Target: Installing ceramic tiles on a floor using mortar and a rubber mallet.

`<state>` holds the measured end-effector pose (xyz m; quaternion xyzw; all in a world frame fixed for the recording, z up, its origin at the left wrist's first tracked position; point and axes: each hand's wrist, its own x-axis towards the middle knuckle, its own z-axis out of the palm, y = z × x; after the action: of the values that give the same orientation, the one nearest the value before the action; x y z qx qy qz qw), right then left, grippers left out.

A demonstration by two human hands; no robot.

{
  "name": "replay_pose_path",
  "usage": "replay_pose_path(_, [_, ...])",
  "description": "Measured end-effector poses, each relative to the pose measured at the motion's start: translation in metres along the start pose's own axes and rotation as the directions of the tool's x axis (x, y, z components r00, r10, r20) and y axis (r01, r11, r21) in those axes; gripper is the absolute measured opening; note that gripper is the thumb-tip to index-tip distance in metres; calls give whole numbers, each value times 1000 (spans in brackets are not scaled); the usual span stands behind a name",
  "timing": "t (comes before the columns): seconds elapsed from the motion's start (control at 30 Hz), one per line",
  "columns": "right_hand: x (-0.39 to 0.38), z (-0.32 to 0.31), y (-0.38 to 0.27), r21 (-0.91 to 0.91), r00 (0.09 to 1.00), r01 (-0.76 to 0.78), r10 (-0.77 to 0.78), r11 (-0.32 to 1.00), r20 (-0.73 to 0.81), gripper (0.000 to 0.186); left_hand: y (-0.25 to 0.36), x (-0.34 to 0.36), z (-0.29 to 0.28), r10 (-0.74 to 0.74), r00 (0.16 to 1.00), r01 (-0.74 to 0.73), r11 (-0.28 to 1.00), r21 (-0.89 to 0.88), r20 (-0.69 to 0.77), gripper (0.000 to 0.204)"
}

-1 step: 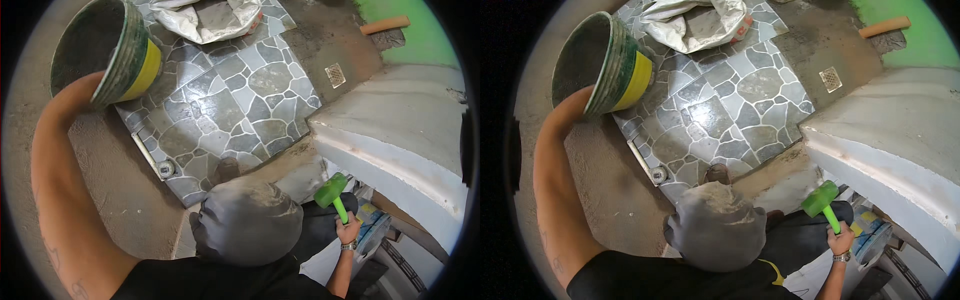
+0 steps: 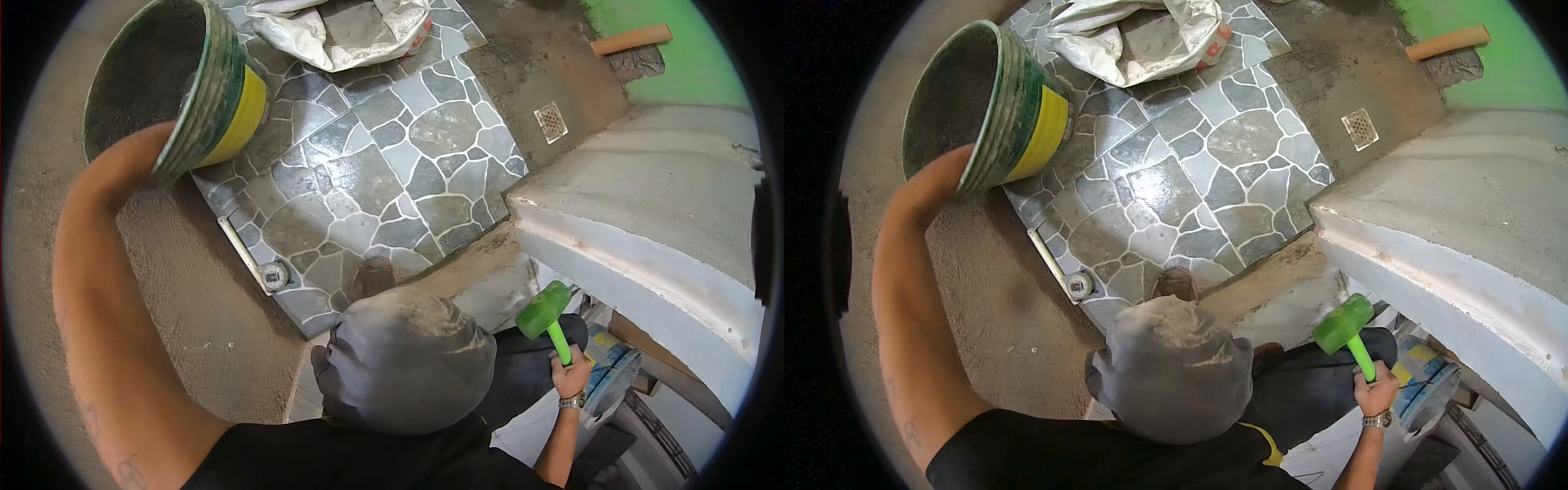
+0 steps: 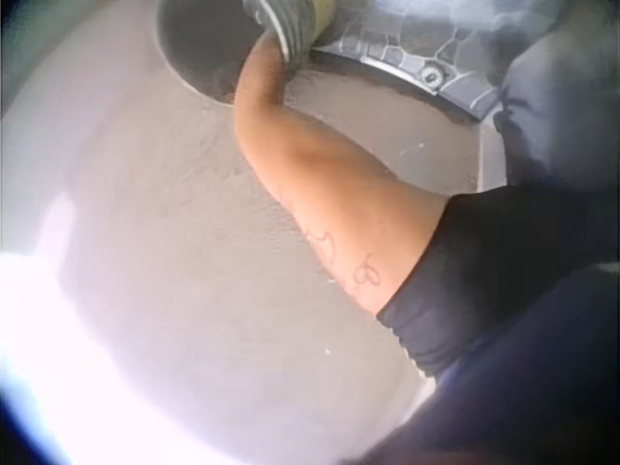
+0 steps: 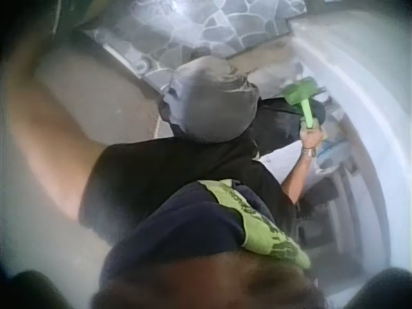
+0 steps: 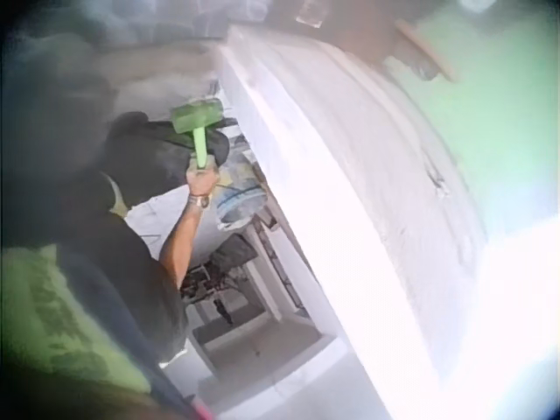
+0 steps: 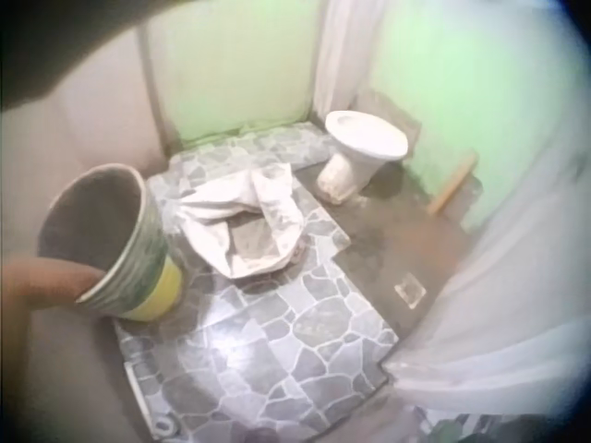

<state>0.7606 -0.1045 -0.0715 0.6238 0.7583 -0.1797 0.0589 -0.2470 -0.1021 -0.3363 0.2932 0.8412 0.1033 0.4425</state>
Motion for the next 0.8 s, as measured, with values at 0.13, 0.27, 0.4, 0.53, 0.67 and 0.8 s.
replay_pose_path(0.13, [15,3,-9,53,997,72,-72,996,-2,4,-8,-39,-10,8,999,-1,990,143,-46,44])
replay_pose_path(0.27, [21,7,-9,14,995,100,-100,995,-1,4,1,-61,-14,25,998,-14,979,202,-53,44])
replay_pose_path(0.4, [12,8,0,110,995,98,-96,989,-27,6,15,-72,0,45,999,-42,980,194,-13,44])
replay_pose_path(0.53, [16,9,3,69,995,103,-101,992,-25,8,22,-94,-5,43,999,-44,984,172,4,45])
replay_pose_path(0.67, [21,8,11,-18,985,167,-167,986,-33,17,30,-94,8,63,996,-70,989,127,61,45])
replay_pose_path(0.8, [24,13,16,21,982,184,-183,983,-54,20,39,-120,18,68,995,-75,993,89,79,45])
